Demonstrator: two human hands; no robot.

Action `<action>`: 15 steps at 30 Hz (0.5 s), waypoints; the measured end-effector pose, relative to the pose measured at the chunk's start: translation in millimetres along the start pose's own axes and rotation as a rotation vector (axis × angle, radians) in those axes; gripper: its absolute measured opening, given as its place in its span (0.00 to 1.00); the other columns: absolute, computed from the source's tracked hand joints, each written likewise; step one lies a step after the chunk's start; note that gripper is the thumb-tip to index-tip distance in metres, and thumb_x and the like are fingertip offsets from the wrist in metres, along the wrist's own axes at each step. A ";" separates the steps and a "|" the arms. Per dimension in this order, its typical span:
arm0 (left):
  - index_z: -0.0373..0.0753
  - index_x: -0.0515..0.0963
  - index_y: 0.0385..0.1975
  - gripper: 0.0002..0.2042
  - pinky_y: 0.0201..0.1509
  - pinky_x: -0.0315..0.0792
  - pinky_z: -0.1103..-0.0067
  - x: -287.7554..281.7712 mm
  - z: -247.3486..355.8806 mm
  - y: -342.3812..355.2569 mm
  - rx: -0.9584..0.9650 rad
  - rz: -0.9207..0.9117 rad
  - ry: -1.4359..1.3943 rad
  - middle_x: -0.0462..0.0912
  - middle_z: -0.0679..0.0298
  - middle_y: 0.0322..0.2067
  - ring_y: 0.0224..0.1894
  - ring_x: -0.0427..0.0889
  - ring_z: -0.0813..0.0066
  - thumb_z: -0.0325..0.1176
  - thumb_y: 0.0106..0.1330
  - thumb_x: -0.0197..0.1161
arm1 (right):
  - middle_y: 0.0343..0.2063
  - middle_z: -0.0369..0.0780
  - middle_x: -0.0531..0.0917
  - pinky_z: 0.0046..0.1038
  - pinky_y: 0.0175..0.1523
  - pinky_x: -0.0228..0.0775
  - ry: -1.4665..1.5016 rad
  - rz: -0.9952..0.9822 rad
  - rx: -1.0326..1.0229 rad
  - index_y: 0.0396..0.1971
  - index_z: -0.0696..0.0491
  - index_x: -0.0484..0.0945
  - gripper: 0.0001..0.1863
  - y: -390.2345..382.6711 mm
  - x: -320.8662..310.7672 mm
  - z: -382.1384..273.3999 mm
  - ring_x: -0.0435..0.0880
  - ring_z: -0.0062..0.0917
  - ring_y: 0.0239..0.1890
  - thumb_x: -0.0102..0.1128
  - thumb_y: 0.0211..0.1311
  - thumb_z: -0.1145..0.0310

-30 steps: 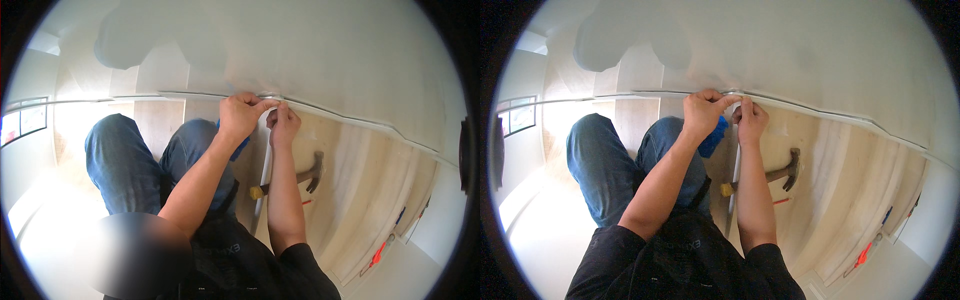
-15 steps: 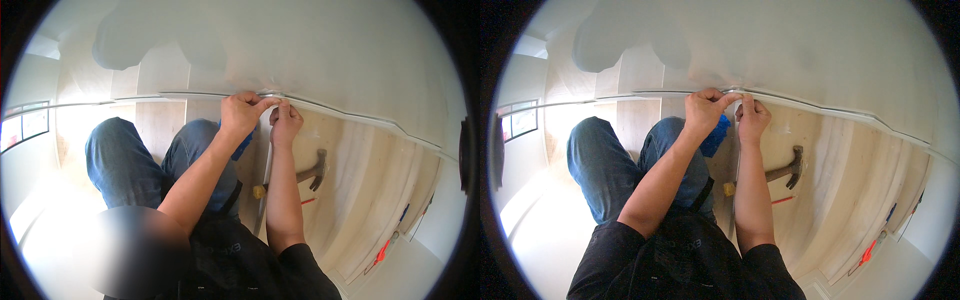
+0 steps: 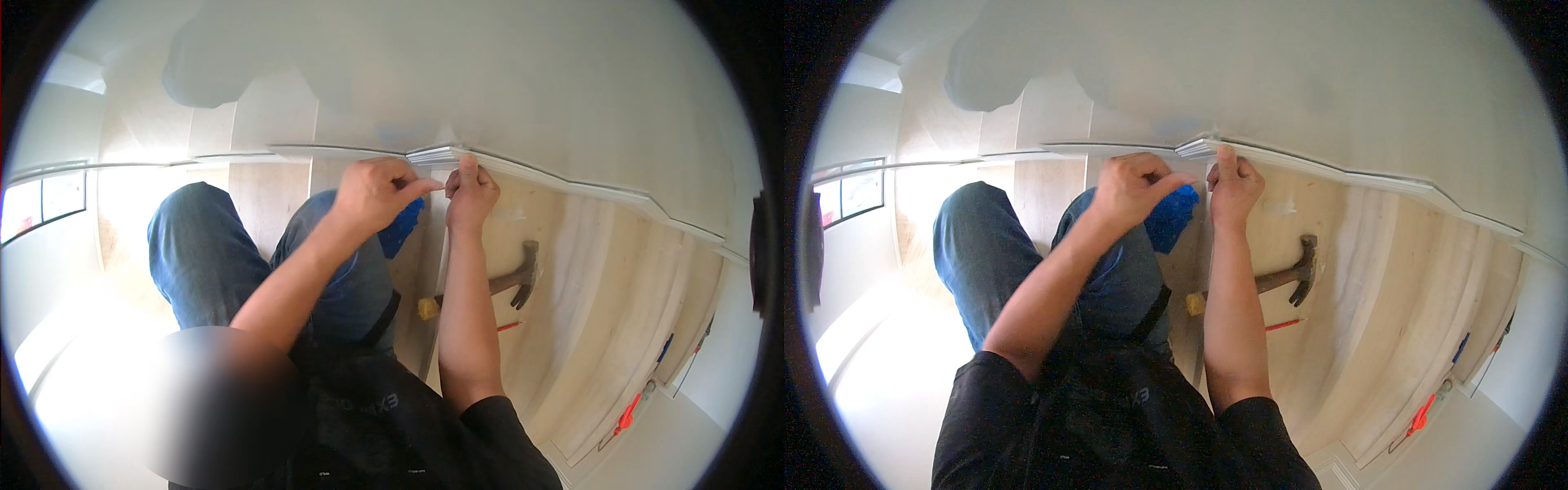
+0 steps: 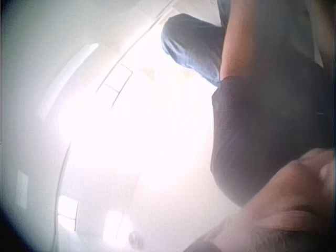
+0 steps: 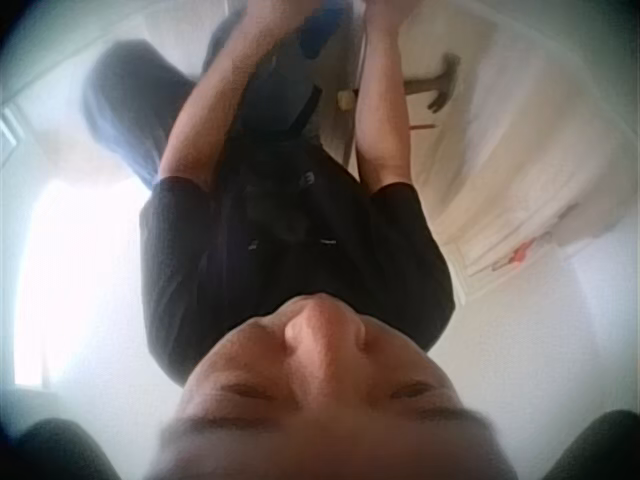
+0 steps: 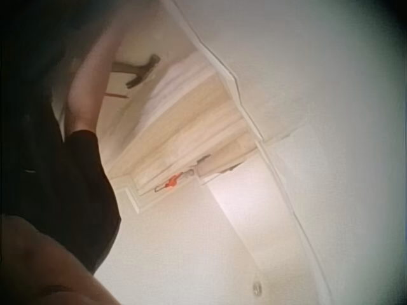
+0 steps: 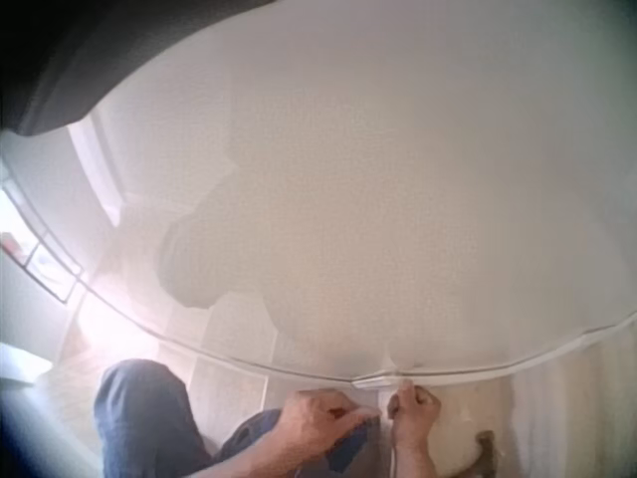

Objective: Installing and securing decorative molding on the side of an interior staircase.

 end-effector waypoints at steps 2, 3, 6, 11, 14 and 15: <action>0.35 0.86 0.24 0.18 0.30 0.78 0.72 -36.6 3.7 -9.8 0.035 -0.101 0.119 0.86 0.57 0.23 0.23 0.85 0.66 0.45 0.60 0.81 | 0.14 0.34 0.72 0.24 0.20 0.56 -0.012 0.002 -0.008 0.14 0.52 0.70 0.28 1.8 -5.0 -1.4 0.67 0.18 0.14 0.70 0.73 0.57; 0.35 0.87 0.25 0.17 0.31 0.78 0.72 -57.4 3.9 -14.9 0.063 -0.190 0.220 0.87 0.57 0.24 0.25 0.86 0.67 0.44 0.61 0.80 | 0.14 0.34 0.72 0.24 0.20 0.56 -0.015 0.004 -0.009 0.14 0.52 0.70 0.28 1.8 -4.9 -4.0 0.67 0.18 0.14 0.70 0.73 0.57; 0.34 0.88 0.31 0.15 0.36 0.81 0.73 -118.8 -4.9 -33.2 -0.032 -0.239 0.336 0.88 0.56 0.30 0.30 0.88 0.67 0.42 0.64 0.78 | 0.13 0.34 0.72 0.24 0.20 0.56 0.043 -0.017 -0.029 0.14 0.52 0.69 0.29 0.0 0.2 -5.7 0.67 0.18 0.14 0.69 0.74 0.57; 0.35 0.88 0.39 0.13 0.42 0.83 0.71 -155.5 -22.1 -63.5 -0.225 -0.353 0.516 0.90 0.56 0.38 0.36 0.90 0.64 0.40 0.67 0.75 | 0.13 0.33 0.74 0.23 0.23 0.58 0.081 -0.042 0.024 0.13 0.53 0.71 0.28 1.2 -0.3 -6.8 0.70 0.17 0.16 0.72 0.71 0.58; 0.38 0.87 0.46 0.13 0.50 0.82 0.65 -141.3 -41.9 -70.9 -0.281 -0.533 0.572 0.89 0.56 0.44 0.44 0.90 0.56 0.39 0.67 0.72 | 0.13 0.33 0.75 0.25 0.23 0.61 -0.001 -0.045 0.081 0.12 0.52 0.71 0.29 3.0 -8.8 -12.1 0.71 0.16 0.17 0.73 0.70 0.55; 0.38 0.87 0.46 0.13 0.50 0.82 0.65 -136.4 -41.7 -67.7 -0.261 -0.545 0.565 0.89 0.56 0.44 0.44 0.90 0.56 0.39 0.67 0.72 | 0.13 0.33 0.75 0.25 0.23 0.61 -0.006 -0.024 0.073 0.12 0.52 0.71 0.29 5.0 -13.9 -12.8 0.71 0.16 0.17 0.73 0.70 0.55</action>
Point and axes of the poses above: each hand's wrist, its own y-axis towards the middle knuckle, its own x-axis out of the palm, z = x × y, the point moved 2 cm from there along y, towards the middle knuckle
